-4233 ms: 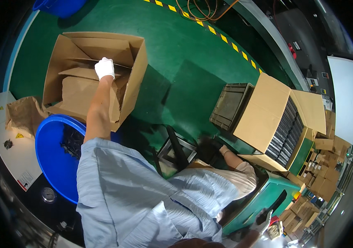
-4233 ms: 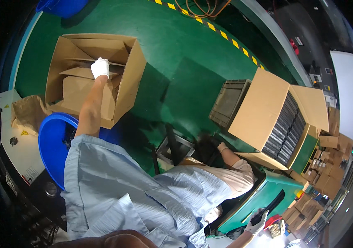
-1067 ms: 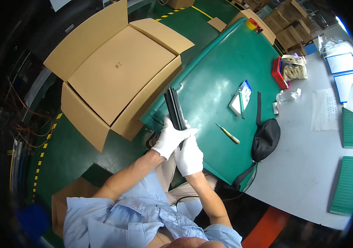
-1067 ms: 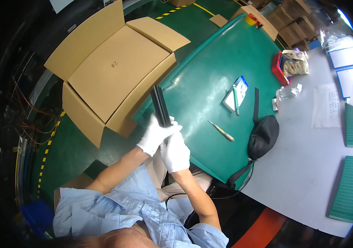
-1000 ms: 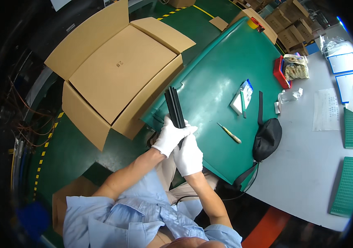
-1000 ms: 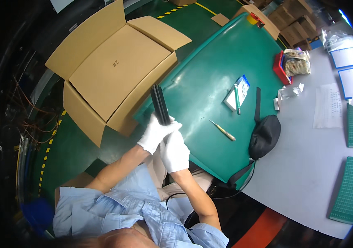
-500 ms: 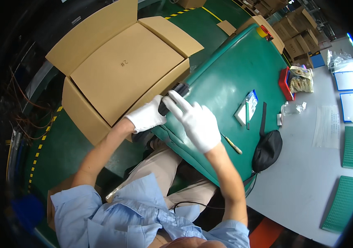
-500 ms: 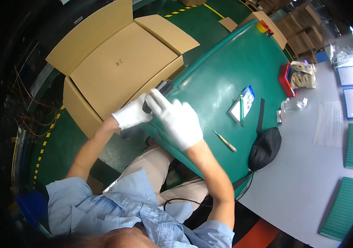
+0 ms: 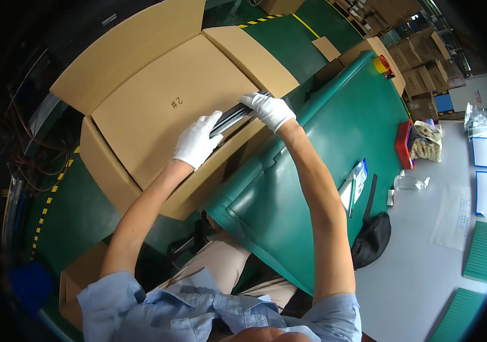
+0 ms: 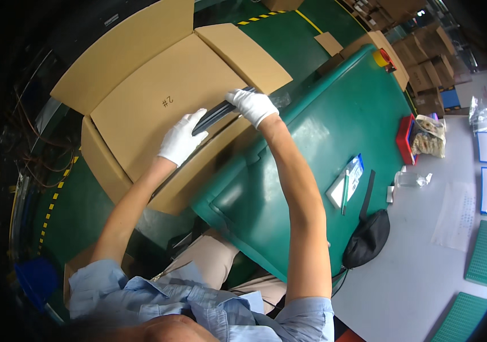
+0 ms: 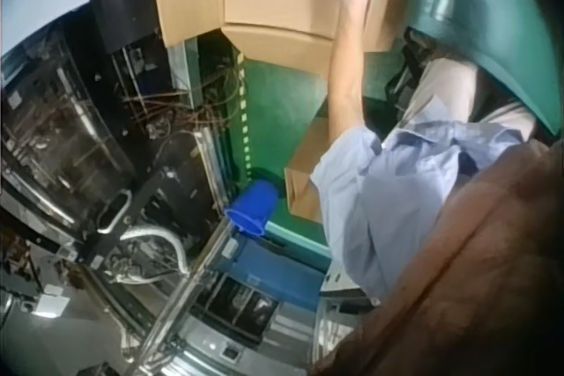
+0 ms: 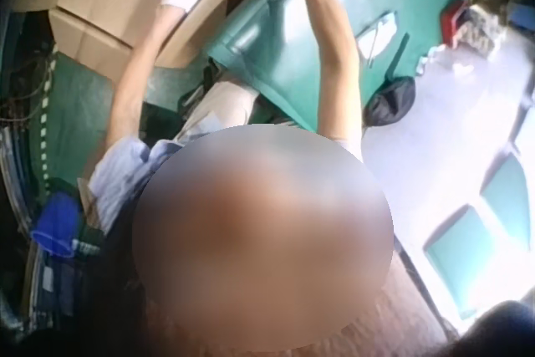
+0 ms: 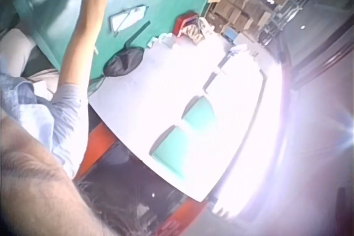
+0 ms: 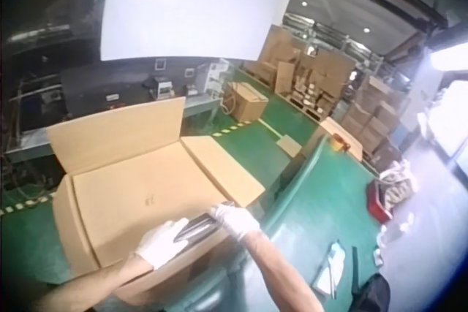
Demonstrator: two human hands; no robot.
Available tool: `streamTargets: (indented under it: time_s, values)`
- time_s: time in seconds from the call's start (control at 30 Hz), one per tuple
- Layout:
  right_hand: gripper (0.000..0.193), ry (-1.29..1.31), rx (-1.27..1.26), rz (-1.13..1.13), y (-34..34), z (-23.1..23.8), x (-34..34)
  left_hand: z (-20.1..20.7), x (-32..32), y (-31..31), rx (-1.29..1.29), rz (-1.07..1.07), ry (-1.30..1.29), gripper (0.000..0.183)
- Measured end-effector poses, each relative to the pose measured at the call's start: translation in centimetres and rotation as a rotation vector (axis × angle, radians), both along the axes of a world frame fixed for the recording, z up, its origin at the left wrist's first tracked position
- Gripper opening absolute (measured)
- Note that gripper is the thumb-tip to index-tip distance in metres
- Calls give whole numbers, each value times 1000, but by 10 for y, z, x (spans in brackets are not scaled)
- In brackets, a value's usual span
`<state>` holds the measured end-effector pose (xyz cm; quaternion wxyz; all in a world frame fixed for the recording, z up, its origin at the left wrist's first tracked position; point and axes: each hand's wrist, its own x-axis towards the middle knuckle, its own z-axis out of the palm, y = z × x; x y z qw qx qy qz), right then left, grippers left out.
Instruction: The person retrieves black rectangular electronic components from a cardboard box and places them into a machine. They then take the components out and sit at a green workbench to insert small metal pins into the slots of the components using a screwdriver. The person repeats this process for multiple units, handling them one at a time.
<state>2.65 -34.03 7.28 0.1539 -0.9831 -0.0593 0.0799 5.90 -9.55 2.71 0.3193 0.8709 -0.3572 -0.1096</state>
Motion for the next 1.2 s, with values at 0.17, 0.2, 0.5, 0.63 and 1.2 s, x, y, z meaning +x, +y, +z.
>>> streamTargets:
  time_s: [0.17, 0.2, 0.5, 0.63, 1.2]
  values:
    - [36, 67, 53, -74, -27, -40, 23, -50, 13, -22, -37, 4, -151, 52]
    - [33, 43, 19, -34, -32, -46, 25, -55, 12, -26, -44, 21, -166, 51]
    - [54, 159, -146, -22, -45, -34, 26, -66, -2, -47, -7, 89, -169, 50]
    - [54, 156, -288, -58, -43, -24, 15, -62, -8, -52, 50, 95, -164, 52]
    - [50, -62, 169, -157, -86, -65, -3, -66, -17, -56, 117, 84, -102, 49]
